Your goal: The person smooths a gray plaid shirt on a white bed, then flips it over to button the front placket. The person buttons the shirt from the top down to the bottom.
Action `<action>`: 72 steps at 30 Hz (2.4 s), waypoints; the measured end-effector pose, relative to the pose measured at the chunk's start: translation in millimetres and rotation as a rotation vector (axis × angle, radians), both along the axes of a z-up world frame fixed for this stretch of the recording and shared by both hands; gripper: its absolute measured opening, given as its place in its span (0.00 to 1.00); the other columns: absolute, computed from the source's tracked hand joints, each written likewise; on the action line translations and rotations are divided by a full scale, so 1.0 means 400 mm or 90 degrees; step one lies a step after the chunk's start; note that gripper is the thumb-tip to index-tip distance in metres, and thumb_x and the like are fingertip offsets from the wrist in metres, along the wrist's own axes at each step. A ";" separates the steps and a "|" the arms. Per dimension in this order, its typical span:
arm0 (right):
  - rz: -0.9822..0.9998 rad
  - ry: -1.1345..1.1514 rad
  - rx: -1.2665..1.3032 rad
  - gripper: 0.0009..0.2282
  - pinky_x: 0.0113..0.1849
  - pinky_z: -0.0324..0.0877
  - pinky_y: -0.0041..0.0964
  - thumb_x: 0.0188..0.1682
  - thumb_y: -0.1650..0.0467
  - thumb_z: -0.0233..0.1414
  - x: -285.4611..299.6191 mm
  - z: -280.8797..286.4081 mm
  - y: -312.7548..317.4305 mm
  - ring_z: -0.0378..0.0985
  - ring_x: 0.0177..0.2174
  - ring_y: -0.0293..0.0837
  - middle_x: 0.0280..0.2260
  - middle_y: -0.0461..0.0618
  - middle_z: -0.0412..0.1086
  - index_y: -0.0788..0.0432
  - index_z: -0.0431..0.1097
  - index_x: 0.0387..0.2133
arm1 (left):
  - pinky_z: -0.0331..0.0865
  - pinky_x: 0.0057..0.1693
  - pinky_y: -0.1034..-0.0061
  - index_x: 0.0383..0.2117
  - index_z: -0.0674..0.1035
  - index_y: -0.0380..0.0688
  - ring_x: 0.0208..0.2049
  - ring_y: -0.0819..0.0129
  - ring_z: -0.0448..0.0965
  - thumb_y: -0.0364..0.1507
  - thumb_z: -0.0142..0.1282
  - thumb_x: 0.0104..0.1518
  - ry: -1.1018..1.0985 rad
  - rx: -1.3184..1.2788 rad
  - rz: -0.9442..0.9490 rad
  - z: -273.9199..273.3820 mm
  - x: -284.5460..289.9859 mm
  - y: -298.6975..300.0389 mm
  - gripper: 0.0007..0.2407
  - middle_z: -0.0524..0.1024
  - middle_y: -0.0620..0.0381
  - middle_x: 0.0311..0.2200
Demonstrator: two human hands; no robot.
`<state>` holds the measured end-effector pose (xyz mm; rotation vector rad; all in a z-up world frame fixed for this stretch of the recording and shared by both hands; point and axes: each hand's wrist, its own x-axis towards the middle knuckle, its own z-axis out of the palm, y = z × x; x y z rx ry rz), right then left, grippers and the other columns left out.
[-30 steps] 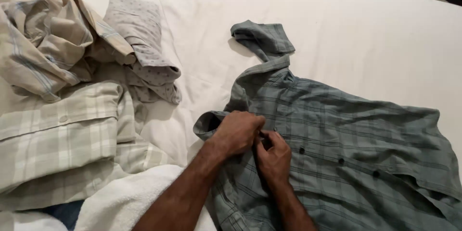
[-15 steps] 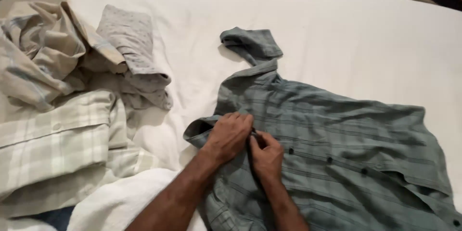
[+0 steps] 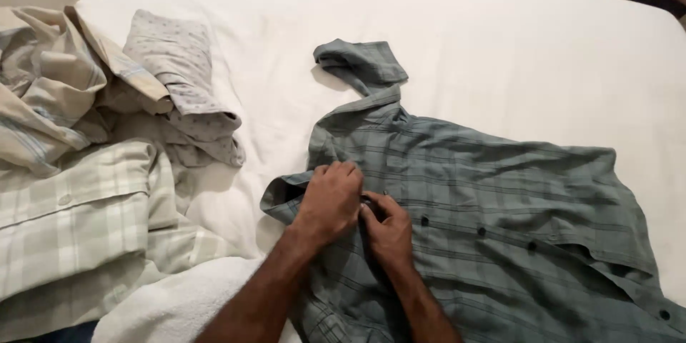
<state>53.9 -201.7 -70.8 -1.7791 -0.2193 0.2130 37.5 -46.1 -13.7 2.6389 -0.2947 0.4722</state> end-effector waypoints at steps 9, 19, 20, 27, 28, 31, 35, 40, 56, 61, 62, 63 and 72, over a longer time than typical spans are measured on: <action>-0.068 -0.015 -0.050 0.10 0.38 0.76 0.37 0.51 0.70 0.56 -0.011 0.002 0.023 0.82 0.36 0.43 0.37 0.50 0.79 0.62 0.78 0.43 | 0.67 0.50 0.54 0.30 0.78 0.39 0.44 0.47 0.76 0.25 0.60 0.50 0.097 -0.042 0.015 -0.017 0.000 0.006 0.05 0.75 0.47 0.36; 0.031 -0.193 -0.198 0.15 0.44 0.74 0.44 0.45 0.72 0.59 -0.079 0.109 0.004 0.79 0.43 0.50 0.40 0.53 0.75 0.58 0.76 0.48 | 0.64 0.57 0.51 0.30 0.83 0.44 0.49 0.50 0.75 0.28 0.61 0.50 0.303 0.040 0.057 0.079 -0.037 0.047 0.05 0.79 0.49 0.38; 0.032 -0.194 -0.199 0.15 0.44 0.74 0.44 0.45 0.72 0.59 -0.080 0.104 -0.024 0.79 0.43 0.50 0.40 0.53 0.75 0.58 0.76 0.48 | 0.64 0.57 0.51 0.30 0.83 0.44 0.49 0.50 0.75 0.28 0.61 0.50 0.302 0.038 0.058 0.086 -0.045 0.058 0.05 0.79 0.49 0.38; 0.110 -0.387 -0.404 0.21 0.54 0.63 0.51 0.47 0.72 0.57 -0.068 0.081 -0.181 0.66 0.58 0.57 0.58 0.55 0.67 0.57 0.69 0.55 | 0.62 0.57 0.47 0.37 0.82 0.42 0.50 0.48 0.74 0.26 0.58 0.53 0.351 0.068 0.233 0.117 -0.079 0.063 0.07 0.79 0.46 0.41; 0.149 -0.377 -0.476 0.22 0.54 0.60 0.53 0.46 0.71 0.57 -0.065 0.071 -0.200 0.62 0.60 0.58 0.61 0.57 0.63 0.57 0.67 0.57 | 0.63 0.55 0.48 0.40 0.81 0.43 0.49 0.49 0.74 0.25 0.60 0.48 0.285 0.062 0.231 0.124 -0.075 0.045 0.12 0.78 0.46 0.42; 0.163 -0.375 -0.477 0.22 0.57 0.56 0.53 0.50 0.70 0.54 -0.073 0.038 -0.203 0.57 0.63 0.56 0.64 0.56 0.60 0.56 0.65 0.60 | 0.67 0.56 0.56 0.37 0.82 0.41 0.47 0.51 0.76 0.23 0.58 0.49 0.081 -0.104 0.063 0.101 -0.062 -0.019 0.09 0.79 0.48 0.41; 0.144 -0.375 -0.492 0.20 0.58 0.56 0.53 0.52 0.70 0.52 -0.091 0.020 -0.199 0.57 0.64 0.55 0.64 0.53 0.61 0.55 0.66 0.60 | 0.70 0.55 0.58 0.37 0.80 0.38 0.47 0.49 0.76 0.22 0.57 0.52 0.115 -0.049 -0.081 0.040 -0.009 -0.062 0.08 0.79 0.48 0.39; 0.109 -0.361 -0.461 0.17 0.56 0.59 0.54 0.51 0.70 0.53 -0.111 0.043 -0.205 0.64 0.60 0.55 0.58 0.52 0.67 0.57 0.69 0.54 | 0.71 0.49 0.51 0.31 0.77 0.38 0.45 0.41 0.75 0.20 0.56 0.53 0.183 -0.076 0.017 -0.075 0.026 -0.046 0.02 0.77 0.43 0.36; 0.083 -0.364 -0.275 0.07 0.44 0.71 0.47 0.47 0.76 0.57 -0.066 0.081 -0.117 0.75 0.43 0.56 0.42 0.55 0.75 0.63 0.75 0.38 | 0.70 0.48 0.49 0.28 0.78 0.38 0.41 0.39 0.77 0.23 0.58 0.49 0.217 -0.110 -0.052 -0.030 0.016 -0.016 0.03 0.78 0.42 0.33; 0.052 -0.421 -0.289 0.08 0.45 0.69 0.50 0.47 0.75 0.57 -0.085 0.057 -0.119 0.73 0.44 0.58 0.43 0.57 0.73 0.63 0.74 0.40 | 0.69 0.47 0.48 0.29 0.77 0.36 0.41 0.37 0.75 0.23 0.60 0.47 0.211 -0.043 -0.052 -0.044 0.030 -0.028 0.06 0.77 0.40 0.33; 0.053 -0.422 -0.289 0.08 0.45 0.69 0.50 0.47 0.75 0.57 -0.086 0.059 -0.119 0.73 0.44 0.58 0.43 0.57 0.73 0.63 0.74 0.40 | 0.69 0.47 0.48 0.29 0.77 0.36 0.41 0.37 0.75 0.23 0.60 0.47 0.211 -0.043 -0.051 -0.035 0.029 -0.024 0.06 0.77 0.40 0.33; 0.058 -0.428 -0.288 0.08 0.45 0.69 0.50 0.47 0.75 0.57 -0.087 0.061 -0.122 0.74 0.43 0.57 0.42 0.56 0.73 0.62 0.74 0.40 | 0.71 0.48 0.49 0.30 0.78 0.38 0.41 0.39 0.76 0.24 0.59 0.51 0.262 -0.006 -0.031 -0.027 0.030 -0.024 0.04 0.77 0.40 0.34; 0.051 -0.423 -0.276 0.06 0.42 0.71 0.48 0.46 0.76 0.58 -0.089 0.084 -0.115 0.77 0.39 0.56 0.37 0.55 0.76 0.63 0.74 0.37 | 0.70 0.45 0.53 0.33 0.75 0.38 0.38 0.42 0.77 0.23 0.55 0.56 0.066 -0.304 0.046 -0.032 0.023 -0.027 0.03 0.76 0.44 0.33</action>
